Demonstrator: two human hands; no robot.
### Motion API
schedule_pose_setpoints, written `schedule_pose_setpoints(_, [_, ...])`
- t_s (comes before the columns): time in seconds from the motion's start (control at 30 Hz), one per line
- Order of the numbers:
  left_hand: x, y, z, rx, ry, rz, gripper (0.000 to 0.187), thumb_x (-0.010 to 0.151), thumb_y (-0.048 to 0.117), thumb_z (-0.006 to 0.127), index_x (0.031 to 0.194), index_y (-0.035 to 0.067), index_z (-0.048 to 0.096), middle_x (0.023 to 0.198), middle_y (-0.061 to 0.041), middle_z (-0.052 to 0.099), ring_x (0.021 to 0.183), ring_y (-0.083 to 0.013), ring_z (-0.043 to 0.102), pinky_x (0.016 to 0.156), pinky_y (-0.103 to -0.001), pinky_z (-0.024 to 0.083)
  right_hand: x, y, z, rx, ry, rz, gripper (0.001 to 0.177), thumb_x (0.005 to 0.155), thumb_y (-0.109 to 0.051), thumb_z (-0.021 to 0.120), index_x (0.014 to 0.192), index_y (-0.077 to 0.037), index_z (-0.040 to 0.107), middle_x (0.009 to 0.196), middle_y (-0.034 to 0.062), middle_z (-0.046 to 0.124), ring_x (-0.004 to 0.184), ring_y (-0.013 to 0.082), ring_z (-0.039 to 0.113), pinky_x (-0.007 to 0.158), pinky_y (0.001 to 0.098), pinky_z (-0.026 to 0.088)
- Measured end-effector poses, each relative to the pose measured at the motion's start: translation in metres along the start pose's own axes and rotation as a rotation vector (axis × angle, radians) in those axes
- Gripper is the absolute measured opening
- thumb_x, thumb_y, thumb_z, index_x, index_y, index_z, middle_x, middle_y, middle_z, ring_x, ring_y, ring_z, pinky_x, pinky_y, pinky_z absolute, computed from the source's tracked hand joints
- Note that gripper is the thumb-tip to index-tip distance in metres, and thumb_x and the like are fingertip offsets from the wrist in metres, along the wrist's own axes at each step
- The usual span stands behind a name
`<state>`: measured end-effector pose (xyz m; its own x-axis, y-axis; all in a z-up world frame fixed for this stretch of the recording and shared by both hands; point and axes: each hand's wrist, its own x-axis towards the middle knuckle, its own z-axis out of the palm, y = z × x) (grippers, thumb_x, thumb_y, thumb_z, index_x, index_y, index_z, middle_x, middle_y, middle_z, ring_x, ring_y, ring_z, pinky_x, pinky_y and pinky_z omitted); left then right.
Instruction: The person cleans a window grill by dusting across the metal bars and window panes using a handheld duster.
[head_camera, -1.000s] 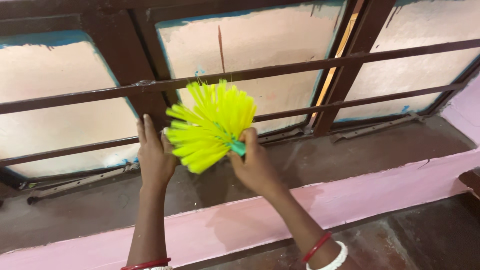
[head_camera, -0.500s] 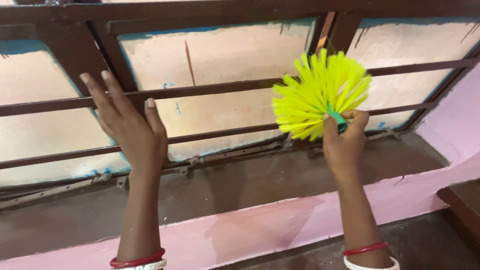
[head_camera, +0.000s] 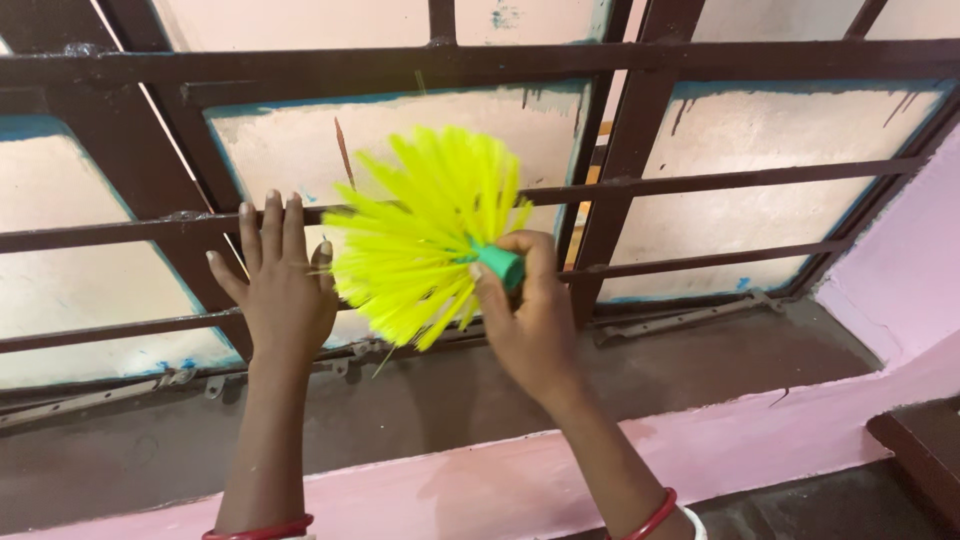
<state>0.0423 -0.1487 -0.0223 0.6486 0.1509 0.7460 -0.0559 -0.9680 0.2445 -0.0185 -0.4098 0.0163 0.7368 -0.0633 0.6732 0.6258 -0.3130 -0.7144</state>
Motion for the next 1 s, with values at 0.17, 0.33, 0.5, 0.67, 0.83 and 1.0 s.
schedule_pose_setpoints(0.17, [0.003, -0.003, 0.0, 0.003, 0.055, 0.025, 0.052, 0.104, 0.027, 0.054, 0.154, 0.012, 0.047, 0.157, -0.01, 0.045, 0.155, -0.0314, 0.027, 0.118, -0.072, 0.006, 0.022, 0.042, -0.039, -0.152, 0.204, -0.111, 0.027, 0.104, -0.014, 0.065, 0.123, -0.004, 0.048, 0.103, 0.0116, 0.061, 0.091, 0.017, 0.061, 0.081, 0.0317, 0.052])
schedule_pose_setpoints(0.33, [0.005, 0.002, 0.003, 0.012, 0.143, 0.037, 0.042, 0.106, 0.025, 0.057, 0.144, 0.007, 0.055, 0.148, -0.013, 0.052, 0.149, -0.035, 0.036, 0.117, -0.07, 0.015, 0.032, 0.079, -0.108, -0.04, 0.378, 0.027, 0.026, 0.107, -0.011, 0.06, 0.124, -0.004, 0.042, 0.103, 0.0088, 0.057, 0.084, 0.0131, 0.056, 0.072, 0.03, 0.048])
schedule_pose_setpoints(0.5, [0.01, 0.004, 0.004, -0.007, 0.152, 0.048, 0.037, 0.107, 0.025, 0.058, 0.138, 0.006, 0.058, 0.144, -0.013, 0.055, 0.147, -0.0356, 0.038, 0.119, -0.066, 0.017, 0.029, 0.099, -0.138, -0.01, 0.535, -0.088, 0.028, 0.109, -0.004, 0.06, 0.127, -0.003, 0.039, 0.113, 0.0089, 0.052, 0.088, 0.0136, 0.054, 0.077, 0.0291, 0.048])
schedule_pose_setpoints(0.67, [0.01, 0.004, 0.005, 0.003, 0.143, 0.044, 0.037, 0.107, 0.026, 0.058, 0.137, 0.005, 0.058, 0.143, -0.014, 0.056, 0.146, -0.0363, 0.038, 0.119, -0.065, 0.018, 0.023, 0.084, -0.114, -0.233, 0.626, -0.191, 0.031, 0.11, 0.0, 0.064, 0.122, 0.001, 0.035, 0.118, 0.0143, 0.051, 0.112, 0.0198, 0.058, 0.101, 0.0349, 0.052])
schedule_pose_setpoints(0.83, [0.01, 0.003, 0.002, 0.025, 0.131, 0.04, 0.039, 0.105, 0.028, 0.058, 0.137, 0.006, 0.058, 0.144, -0.014, 0.056, 0.146, -0.0359, 0.039, 0.117, -0.067, 0.019, 0.014, 0.033, -0.051, -0.192, 0.406, -0.004, 0.034, 0.097, -0.008, 0.065, 0.12, -0.002, 0.04, 0.101, 0.0142, 0.059, 0.088, 0.0217, 0.064, 0.078, 0.0354, 0.053])
schedule_pose_setpoints(1.0, [0.011, 0.009, 0.004, 0.026, 0.137, 0.001, 0.039, 0.107, 0.03, 0.058, 0.137, 0.006, 0.058, 0.144, -0.013, 0.056, 0.148, -0.0353, 0.037, 0.118, -0.068, 0.018, 0.009, -0.002, -0.026, -0.034, 0.107, -0.052, 0.039, 0.097, -0.012, 0.065, 0.127, -0.003, 0.041, 0.101, 0.0141, 0.067, 0.088, 0.0193, 0.068, 0.076, 0.0343, 0.055])
